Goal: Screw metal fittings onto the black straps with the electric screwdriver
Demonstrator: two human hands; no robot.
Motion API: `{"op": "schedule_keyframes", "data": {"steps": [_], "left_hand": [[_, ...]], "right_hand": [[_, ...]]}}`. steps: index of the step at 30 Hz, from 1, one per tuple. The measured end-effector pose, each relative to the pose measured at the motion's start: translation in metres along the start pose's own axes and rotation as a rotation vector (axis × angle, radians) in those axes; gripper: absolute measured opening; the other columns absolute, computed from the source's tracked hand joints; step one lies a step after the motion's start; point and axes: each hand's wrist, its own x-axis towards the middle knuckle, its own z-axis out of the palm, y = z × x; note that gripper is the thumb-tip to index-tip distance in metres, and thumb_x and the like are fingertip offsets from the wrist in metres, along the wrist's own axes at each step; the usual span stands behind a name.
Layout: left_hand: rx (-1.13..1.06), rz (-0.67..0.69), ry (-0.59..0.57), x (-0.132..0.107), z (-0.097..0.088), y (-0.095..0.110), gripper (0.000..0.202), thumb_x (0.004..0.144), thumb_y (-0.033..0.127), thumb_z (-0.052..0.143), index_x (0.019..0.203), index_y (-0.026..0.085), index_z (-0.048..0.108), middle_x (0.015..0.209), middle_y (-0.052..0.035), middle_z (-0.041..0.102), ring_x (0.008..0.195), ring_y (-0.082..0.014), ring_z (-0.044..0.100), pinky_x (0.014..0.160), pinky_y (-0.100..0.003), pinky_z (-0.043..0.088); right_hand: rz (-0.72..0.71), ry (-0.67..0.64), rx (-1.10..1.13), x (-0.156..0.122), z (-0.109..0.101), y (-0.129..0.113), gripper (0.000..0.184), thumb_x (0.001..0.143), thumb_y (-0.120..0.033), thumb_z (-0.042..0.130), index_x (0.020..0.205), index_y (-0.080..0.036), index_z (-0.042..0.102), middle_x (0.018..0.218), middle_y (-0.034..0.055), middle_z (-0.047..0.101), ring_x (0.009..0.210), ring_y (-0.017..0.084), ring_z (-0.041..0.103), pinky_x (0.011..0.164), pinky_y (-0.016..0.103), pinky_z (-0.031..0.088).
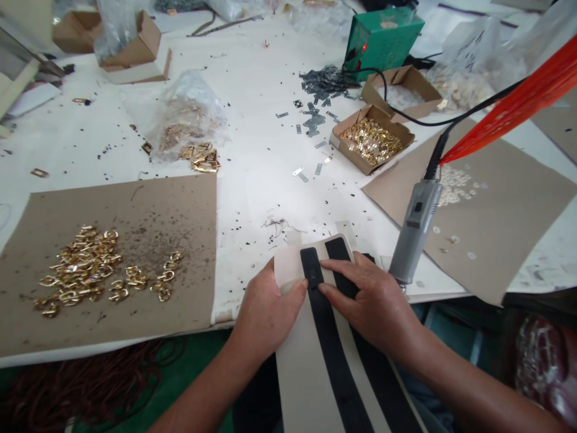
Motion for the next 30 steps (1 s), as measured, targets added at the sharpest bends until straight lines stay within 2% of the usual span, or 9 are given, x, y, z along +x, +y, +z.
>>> {"op": "schedule_keyframes", "data": {"steps": [6, 8, 10, 12, 15, 17, 24, 27, 30], "left_hand": [[0.109, -0.026, 0.079, -0.003, 0.0, -0.001, 0.052, 0.082, 0.037, 0.073, 0.13, 0.023, 0.061, 0.117, -0.0062, 0.071, 0.101, -0.0257, 0.068, 0.089, -0.036, 0.054], [0.25, 0.084, 0.22, -0.005, 0.0, -0.002, 0.073, 0.08, 0.038, 0.077, 0.146, 0.021, 0.049, 0.13, -0.011, 0.065, 0.112, -0.0292, 0.065, 0.096, -0.042, 0.054], [0.446, 0.318, 0.383, -0.006, 0.0, -0.002, 0.088, 0.079, 0.035, 0.079, 0.154, 0.017, 0.038, 0.147, -0.0166, 0.052, 0.131, -0.0331, 0.054, 0.108, -0.049, 0.048], [0.64, 0.577, 0.404, -0.007, 0.001, -0.001, 0.071, 0.084, 0.029, 0.074, 0.149, 0.017, 0.047, 0.153, -0.0153, 0.047, 0.141, -0.0331, 0.045, 0.116, -0.053, 0.042], [0.744, 0.749, 0.219, -0.008, 0.004, 0.002, 0.03, 0.094, 0.018, 0.057, 0.122, 0.021, 0.068, 0.135, -0.0042, 0.064, 0.128, -0.0241, 0.056, 0.109, -0.046, 0.048], [0.722, 0.747, 0.183, -0.007, 0.007, 0.001, 0.025, 0.094, 0.017, 0.056, 0.113, 0.02, 0.071, 0.123, -0.0014, 0.068, 0.119, -0.0202, 0.06, 0.104, -0.042, 0.052], [0.623, 0.834, 0.365, 0.0, 0.017, -0.023, 0.026, 0.096, 0.035, 0.061, 0.115, 0.02, 0.07, 0.126, -0.0041, 0.066, 0.119, -0.0204, 0.06, 0.106, -0.041, 0.052], [0.545, 0.821, 0.381, 0.005, 0.019, -0.031, 0.025, 0.095, 0.039, 0.064, 0.112, 0.022, 0.071, 0.125, -0.0027, 0.067, 0.12, -0.0211, 0.06, 0.108, -0.044, 0.051], [0.476, 0.797, 0.363, 0.01, 0.019, -0.035, 0.029, 0.091, 0.046, 0.067, 0.109, 0.024, 0.072, 0.124, -0.0022, 0.068, 0.12, -0.0228, 0.06, 0.109, -0.048, 0.05]], "right_hand": [[-0.006, -0.025, -0.001, -0.001, 0.002, 0.003, 0.031, 0.095, -0.036, 0.065, 0.124, -0.028, 0.073, 0.11, 0.0062, 0.07, 0.091, 0.021, 0.068, 0.088, 0.037, 0.059], [0.005, -0.027, -0.007, 0.0, 0.001, 0.002, 0.031, 0.095, -0.035, 0.065, 0.124, -0.029, 0.073, 0.11, 0.0065, 0.069, 0.09, 0.022, 0.069, 0.083, 0.037, 0.059], [0.025, -0.038, -0.01, 0.001, -0.001, 0.0, 0.03, 0.094, -0.034, 0.066, 0.123, -0.03, 0.073, 0.109, 0.006, 0.067, 0.089, 0.022, 0.069, 0.08, 0.037, 0.059], [0.041, -0.059, -0.011, 0.001, -0.003, -0.002, 0.03, 0.093, -0.034, 0.066, 0.122, -0.031, 0.073, 0.108, 0.0053, 0.066, 0.093, 0.022, 0.069, 0.085, 0.038, 0.058], [0.062, -0.079, -0.015, 0.002, -0.005, -0.006, 0.031, 0.093, -0.034, 0.066, 0.123, -0.03, 0.073, 0.109, 0.0051, 0.065, 0.099, 0.023, 0.068, 0.093, 0.038, 0.055], [0.079, -0.09, -0.011, 0.003, -0.006, -0.007, 0.032, 0.093, -0.035, 0.065, 0.123, -0.029, 0.073, 0.11, 0.0053, 0.065, 0.099, 0.023, 0.068, 0.09, 0.035, 0.054], [0.003, -0.084, -0.03, -0.001, -0.016, -0.01, 0.035, 0.094, -0.035, 0.057, 0.127, -0.029, 0.07, 0.111, 0.0065, 0.065, 0.101, 0.024, 0.068, 0.087, 0.034, 0.053], [-0.026, -0.013, 0.034, -0.019, -0.037, -0.01, 0.041, 0.092, -0.041, 0.064, 0.131, -0.03, 0.068, 0.115, 0.0048, 0.066, 0.097, 0.021, 0.068, 0.086, 0.032, 0.052], [-0.033, 0.173, 0.143, -0.036, -0.071, 0.01, 0.028, 0.093, -0.038, 0.065, 0.119, -0.032, 0.073, 0.106, -0.0006, 0.068, 0.084, 0.012, 0.066, 0.08, 0.025, 0.05]]}}
